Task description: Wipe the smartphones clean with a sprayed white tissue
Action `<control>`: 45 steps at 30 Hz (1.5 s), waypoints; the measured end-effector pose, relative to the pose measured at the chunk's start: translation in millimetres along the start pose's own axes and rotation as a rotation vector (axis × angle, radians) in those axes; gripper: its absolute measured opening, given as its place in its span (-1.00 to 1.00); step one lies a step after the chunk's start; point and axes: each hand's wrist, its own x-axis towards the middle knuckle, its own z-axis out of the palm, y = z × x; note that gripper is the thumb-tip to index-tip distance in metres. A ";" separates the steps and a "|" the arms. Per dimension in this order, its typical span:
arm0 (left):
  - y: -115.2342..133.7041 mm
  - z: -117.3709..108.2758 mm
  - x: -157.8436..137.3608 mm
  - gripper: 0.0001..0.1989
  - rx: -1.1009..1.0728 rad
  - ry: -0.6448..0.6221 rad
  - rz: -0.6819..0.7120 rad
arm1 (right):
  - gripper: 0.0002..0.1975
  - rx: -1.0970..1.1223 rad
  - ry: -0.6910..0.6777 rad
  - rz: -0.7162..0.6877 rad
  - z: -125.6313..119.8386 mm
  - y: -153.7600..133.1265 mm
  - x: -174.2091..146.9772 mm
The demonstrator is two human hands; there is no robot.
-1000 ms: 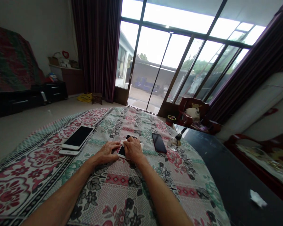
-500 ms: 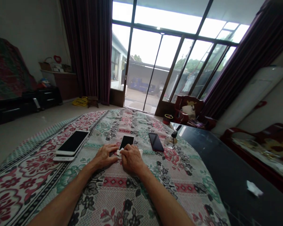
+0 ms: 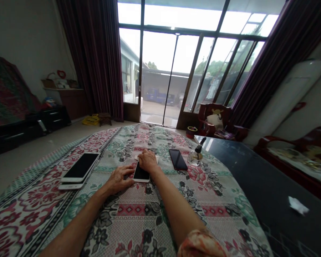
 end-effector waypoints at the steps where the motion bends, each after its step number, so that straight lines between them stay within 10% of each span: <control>1: 0.0 0.0 -0.2 -0.59 -0.002 0.001 0.000 | -0.70 -0.005 -0.007 0.016 0.3 -0.3 3.1; 18: 4.5 -0.6 -2.1 -0.58 -0.003 0.044 -0.002 | -0.76 0.209 0.110 -0.229 -6.7 0.0 -86.7; 33: 2.3 12.2 -1.9 -0.58 -0.004 0.165 0.109 | -0.76 0.175 0.153 -0.083 -4.9 10.7 -81.8; 45: 2.3 13.1 -2.5 -0.56 0.000 0.158 0.109 | -0.78 0.222 0.118 -0.219 -4.7 0.7 -87.9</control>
